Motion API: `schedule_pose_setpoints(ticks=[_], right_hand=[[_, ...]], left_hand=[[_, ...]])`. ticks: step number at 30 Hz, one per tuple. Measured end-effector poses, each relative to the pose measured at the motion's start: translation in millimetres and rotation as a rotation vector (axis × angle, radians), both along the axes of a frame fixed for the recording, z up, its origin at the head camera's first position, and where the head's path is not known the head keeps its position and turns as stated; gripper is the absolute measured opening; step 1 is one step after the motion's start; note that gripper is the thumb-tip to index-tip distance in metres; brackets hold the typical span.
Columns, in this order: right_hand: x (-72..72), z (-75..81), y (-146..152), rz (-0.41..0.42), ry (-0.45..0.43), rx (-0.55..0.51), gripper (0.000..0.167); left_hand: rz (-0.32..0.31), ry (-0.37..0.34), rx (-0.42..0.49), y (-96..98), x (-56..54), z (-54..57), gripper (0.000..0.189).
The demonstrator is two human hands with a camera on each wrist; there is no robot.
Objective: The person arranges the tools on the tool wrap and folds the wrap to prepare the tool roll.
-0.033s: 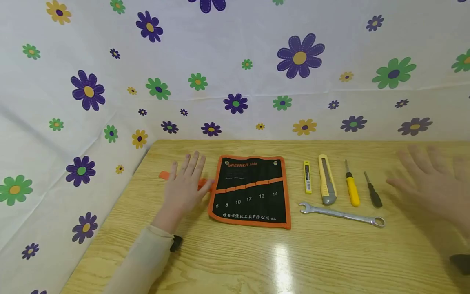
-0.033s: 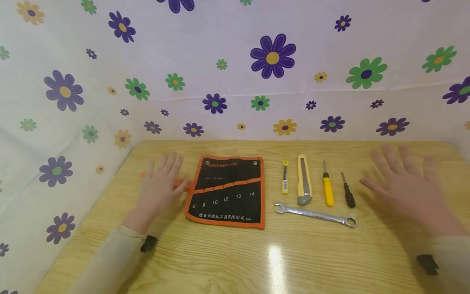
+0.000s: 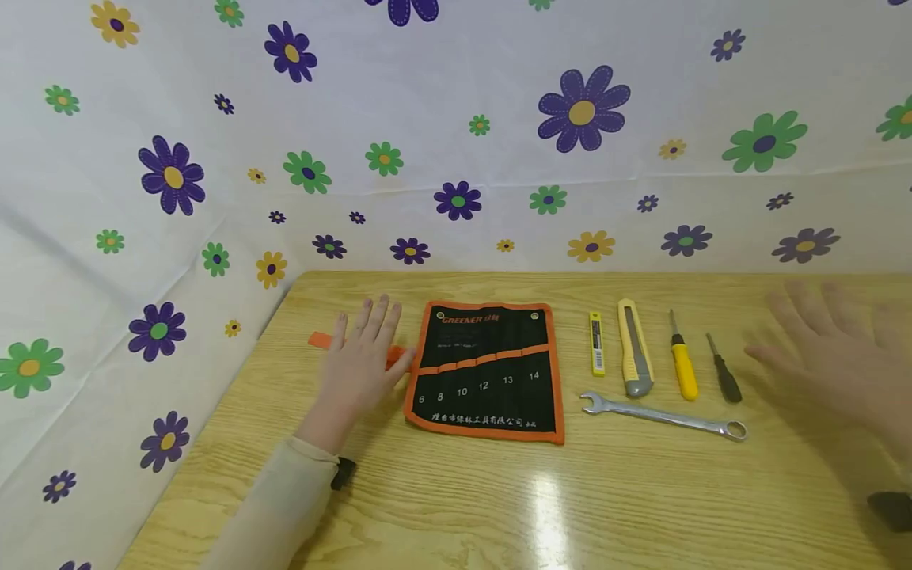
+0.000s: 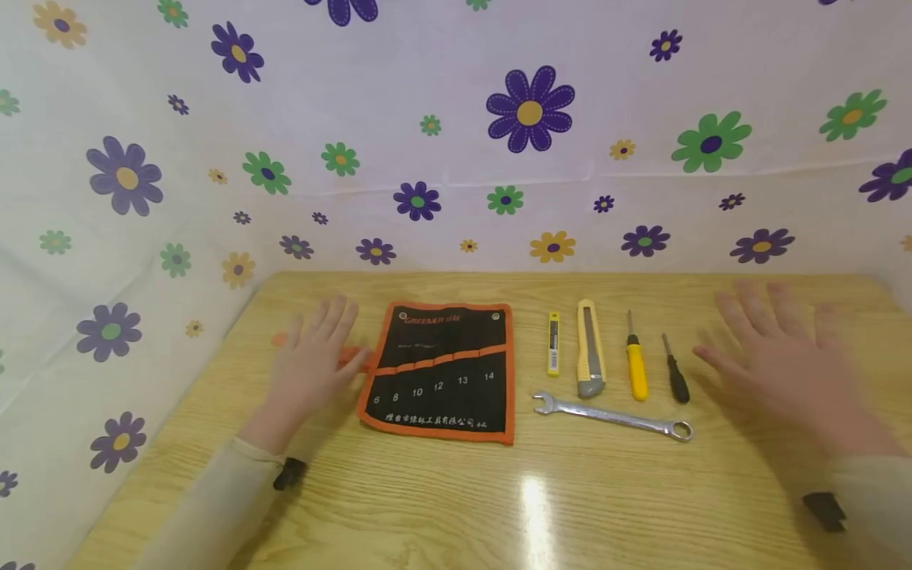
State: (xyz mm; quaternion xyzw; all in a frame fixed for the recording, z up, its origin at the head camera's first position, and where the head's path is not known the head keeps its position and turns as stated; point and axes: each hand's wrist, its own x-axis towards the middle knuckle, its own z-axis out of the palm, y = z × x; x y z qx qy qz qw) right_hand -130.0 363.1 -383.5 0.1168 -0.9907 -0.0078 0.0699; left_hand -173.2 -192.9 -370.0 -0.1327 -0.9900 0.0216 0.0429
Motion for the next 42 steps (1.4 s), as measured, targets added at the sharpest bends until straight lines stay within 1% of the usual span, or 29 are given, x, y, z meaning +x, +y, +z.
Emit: schedule_pose_setpoints(ticks=[2,9,14,17,21,24,28,33,38,42], right_hand=[[-3.7,1.7,-12.5,-0.011,-0.012,-0.049,0.082],[-17.1,6.1,-62.7,0.113,-0.084,-0.058,0.078],[-27.9,10.4,-99.6,0.19,-0.124,-0.05,0.075],[-35.1,13.0,-120.2,0.227,-0.156,-0.062,0.074],[-44.1,17.8,-144.2,0.288,-0.181,-0.07,0.074],[-52.0,16.0,-158.7,0.338,-0.19,-0.061,0.073],[-63.8,8.4,-175.8,0.395,-0.2,-0.051,0.071],[-73.1,5.1,-193.4,0.452,-0.247,-0.055,0.067],[-80.4,2.6,-203.1,0.48,-0.294,-0.069,0.065],[-84.3,0.6,-207.5,0.509,-0.369,-0.073,0.064]], left_hand=[[-0.017,-0.024,0.024,4.3,2.7,-0.5,0.076],[-0.086,-0.06,0.143,14.9,7.9,-5.9,0.075],[-0.112,-0.09,0.202,19.8,11.5,-8.0,0.074],[-0.136,-0.124,0.234,21.9,14.3,-9.1,0.073],[-0.2,-0.181,0.267,23.5,17.6,-12.7,0.072],[-0.237,-0.232,0.282,25.1,19.1,-17.0,0.072],[-0.247,-0.282,0.279,28.0,21.6,-21.1,0.071],[-0.288,-0.313,0.284,31.8,26.2,-21.3,0.07],[-0.345,-0.332,0.284,34.5,29.0,-20.8,0.067],[-0.354,-0.342,0.265,34.7,29.8,-20.8,0.066]])
